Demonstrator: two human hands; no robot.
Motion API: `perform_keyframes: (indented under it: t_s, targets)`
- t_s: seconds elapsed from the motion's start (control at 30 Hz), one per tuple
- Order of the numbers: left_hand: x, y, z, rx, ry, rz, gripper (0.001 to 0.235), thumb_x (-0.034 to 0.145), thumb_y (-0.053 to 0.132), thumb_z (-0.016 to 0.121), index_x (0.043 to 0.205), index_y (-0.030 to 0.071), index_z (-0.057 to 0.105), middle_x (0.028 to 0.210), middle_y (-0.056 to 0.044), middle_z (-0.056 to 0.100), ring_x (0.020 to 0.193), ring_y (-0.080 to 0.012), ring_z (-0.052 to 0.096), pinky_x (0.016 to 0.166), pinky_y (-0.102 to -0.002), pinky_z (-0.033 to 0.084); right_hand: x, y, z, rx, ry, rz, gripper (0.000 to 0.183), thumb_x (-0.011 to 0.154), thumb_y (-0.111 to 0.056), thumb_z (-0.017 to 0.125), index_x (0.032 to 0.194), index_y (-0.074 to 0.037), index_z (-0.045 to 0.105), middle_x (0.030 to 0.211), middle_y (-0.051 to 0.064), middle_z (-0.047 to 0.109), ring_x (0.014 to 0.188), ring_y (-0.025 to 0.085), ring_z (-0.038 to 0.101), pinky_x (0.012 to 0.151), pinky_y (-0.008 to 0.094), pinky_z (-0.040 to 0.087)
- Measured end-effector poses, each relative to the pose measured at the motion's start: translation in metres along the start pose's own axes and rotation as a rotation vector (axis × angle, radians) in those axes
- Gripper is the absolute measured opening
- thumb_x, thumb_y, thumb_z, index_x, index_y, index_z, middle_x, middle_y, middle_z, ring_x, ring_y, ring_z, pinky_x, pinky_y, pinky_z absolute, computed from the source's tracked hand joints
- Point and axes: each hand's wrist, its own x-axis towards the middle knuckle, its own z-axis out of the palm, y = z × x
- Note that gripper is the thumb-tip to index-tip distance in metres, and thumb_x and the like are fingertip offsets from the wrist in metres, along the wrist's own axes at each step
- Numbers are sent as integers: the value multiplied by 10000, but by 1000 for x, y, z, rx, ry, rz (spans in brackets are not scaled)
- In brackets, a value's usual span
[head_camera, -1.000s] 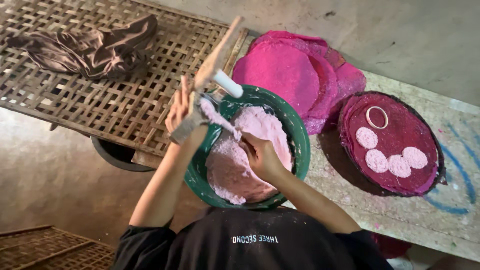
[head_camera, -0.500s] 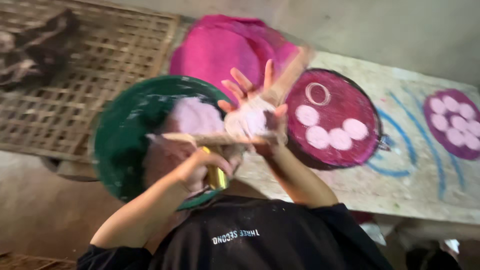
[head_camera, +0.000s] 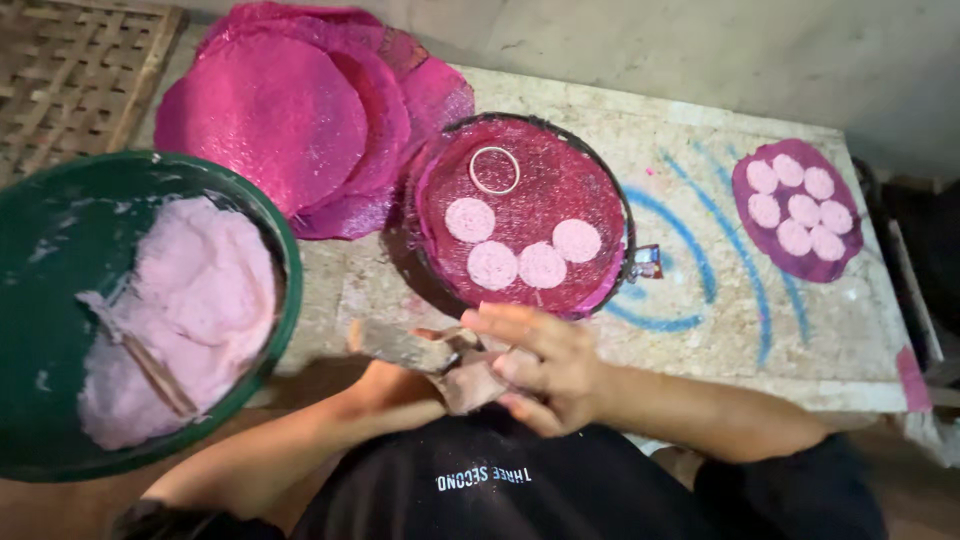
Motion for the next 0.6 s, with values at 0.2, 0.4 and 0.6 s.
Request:
perform_keyframes:
  t_s: [0.2, 0.4, 0.6]
  targets:
    - [44, 14, 28, 810, -168, 279, 344, 769, 180, 821, 1086, 94, 719, 1012, -68, 740, 953, -216, 711, 818, -363, 565, -47, 20, -21, 116, 90, 286, 818, 998, -224, 719, 1646, -122, 230, 1592, 254, 418, 1440, 375, 472, 1172, 447, 422]
    - [98, 27, -2, 635, -214, -111, 449, 784, 132, 802, 1203, -3, 710, 1083, -142, 754, 979, -242, 716, 830, -393, 595, -127, 68, -47, 1186, -256, 1016, 895, 828, -462, 783, 1520, 4, 457, 1469, 127, 555, 1389, 249, 488, 1176, 379, 352]
    - [226, 49, -128, 753, 203, 478, 879, 682, 209, 882, 1460, 42, 508, 1506, -154, 550, 1391, -292, 551, 1095, -423, 472, -177, 67, -20, 644, 49, 1255, 768, 735, -440, 712, 1367, -18, 596, 1169, 129, 666, 1077, 196, 607, 888, 335, 477]
